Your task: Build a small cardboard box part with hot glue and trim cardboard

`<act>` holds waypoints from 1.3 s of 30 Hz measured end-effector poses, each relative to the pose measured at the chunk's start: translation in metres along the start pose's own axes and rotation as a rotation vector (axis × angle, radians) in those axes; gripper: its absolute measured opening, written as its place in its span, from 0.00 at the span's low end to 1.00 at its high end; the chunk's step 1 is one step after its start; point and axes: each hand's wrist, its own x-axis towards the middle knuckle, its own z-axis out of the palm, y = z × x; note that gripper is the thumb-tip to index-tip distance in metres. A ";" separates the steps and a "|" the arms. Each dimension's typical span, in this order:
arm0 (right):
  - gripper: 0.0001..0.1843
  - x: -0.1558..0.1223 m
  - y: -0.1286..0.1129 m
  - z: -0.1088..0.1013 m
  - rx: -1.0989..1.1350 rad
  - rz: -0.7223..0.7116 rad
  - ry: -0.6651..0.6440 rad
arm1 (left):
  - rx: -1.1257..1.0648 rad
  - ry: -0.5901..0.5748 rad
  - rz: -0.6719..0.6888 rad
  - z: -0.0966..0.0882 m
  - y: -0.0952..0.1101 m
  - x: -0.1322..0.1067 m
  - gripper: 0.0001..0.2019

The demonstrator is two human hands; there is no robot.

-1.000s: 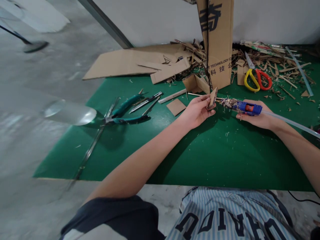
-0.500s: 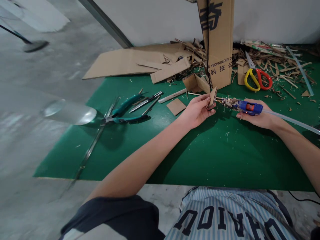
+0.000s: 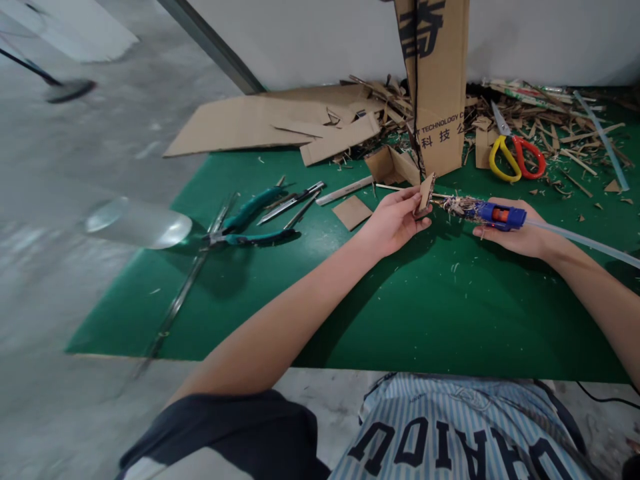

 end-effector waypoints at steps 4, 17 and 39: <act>0.25 0.000 -0.005 -0.001 -0.034 0.040 -0.041 | 0.002 -0.010 0.013 0.000 0.000 -0.001 0.10; 0.24 -0.001 -0.008 -0.001 -0.031 0.047 -0.055 | -0.005 -0.008 0.018 -0.001 -0.002 0.002 0.10; 0.26 0.000 -0.008 -0.002 -0.052 0.048 -0.071 | 0.006 -0.007 0.031 -0.001 -0.002 0.002 0.09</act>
